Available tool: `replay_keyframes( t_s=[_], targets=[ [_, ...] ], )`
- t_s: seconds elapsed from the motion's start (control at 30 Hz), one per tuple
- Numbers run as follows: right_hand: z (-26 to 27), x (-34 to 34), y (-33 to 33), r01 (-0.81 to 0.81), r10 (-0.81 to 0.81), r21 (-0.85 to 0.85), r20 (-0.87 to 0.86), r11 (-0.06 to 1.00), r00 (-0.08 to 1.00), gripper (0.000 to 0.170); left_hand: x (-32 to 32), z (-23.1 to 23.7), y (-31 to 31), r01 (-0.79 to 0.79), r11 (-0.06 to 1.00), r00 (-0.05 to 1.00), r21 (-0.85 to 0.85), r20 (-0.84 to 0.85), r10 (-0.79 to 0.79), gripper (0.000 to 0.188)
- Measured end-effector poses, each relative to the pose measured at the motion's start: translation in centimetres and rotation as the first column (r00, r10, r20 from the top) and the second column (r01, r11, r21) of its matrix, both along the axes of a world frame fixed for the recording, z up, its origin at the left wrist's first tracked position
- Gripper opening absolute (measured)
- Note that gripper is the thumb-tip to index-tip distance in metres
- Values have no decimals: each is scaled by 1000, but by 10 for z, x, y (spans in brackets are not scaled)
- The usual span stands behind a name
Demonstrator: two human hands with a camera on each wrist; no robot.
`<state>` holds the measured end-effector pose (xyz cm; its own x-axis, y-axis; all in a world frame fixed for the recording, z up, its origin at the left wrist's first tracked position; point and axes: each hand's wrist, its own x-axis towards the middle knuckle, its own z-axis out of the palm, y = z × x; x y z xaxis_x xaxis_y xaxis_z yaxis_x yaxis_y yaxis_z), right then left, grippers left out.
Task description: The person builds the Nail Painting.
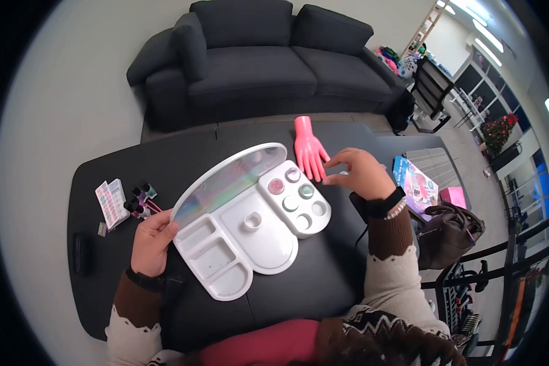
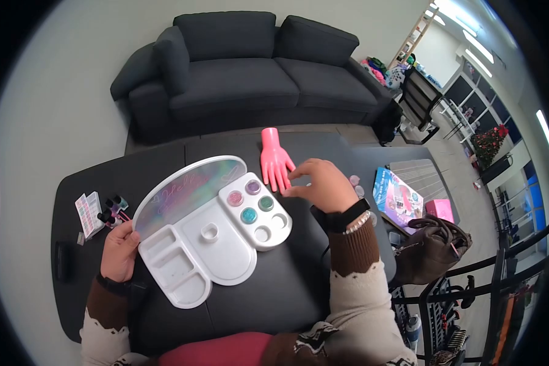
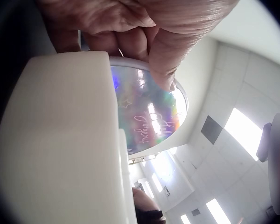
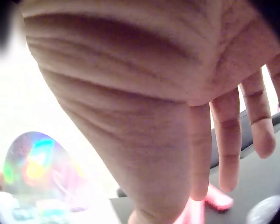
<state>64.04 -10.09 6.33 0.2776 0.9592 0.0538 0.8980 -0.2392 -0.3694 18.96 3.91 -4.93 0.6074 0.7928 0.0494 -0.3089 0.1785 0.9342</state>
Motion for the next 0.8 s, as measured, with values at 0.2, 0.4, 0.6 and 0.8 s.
replay_keyframes(
  t_s=[0.2,0.4,0.6,0.8],
  targets=[
    [-29,40,0,295,-274,-199,129,934,953,32,-2,-7,3,11,1000,1000,-8,-3,-11,43],
    [9,-4,-9,-12,12,25,-21,1000,1000,27,-4,-9,5,24,1000,1000,5,-1,-24,47],
    [24,-89,-31,-287,289,-34,57,957,956,24,-1,-2,2,23,999,999,31,-35,-22,46],
    [14,-105,-27,-224,242,-123,168,967,955,23,-2,-2,1,30,998,999,49,-41,-28,46]
  ],
)
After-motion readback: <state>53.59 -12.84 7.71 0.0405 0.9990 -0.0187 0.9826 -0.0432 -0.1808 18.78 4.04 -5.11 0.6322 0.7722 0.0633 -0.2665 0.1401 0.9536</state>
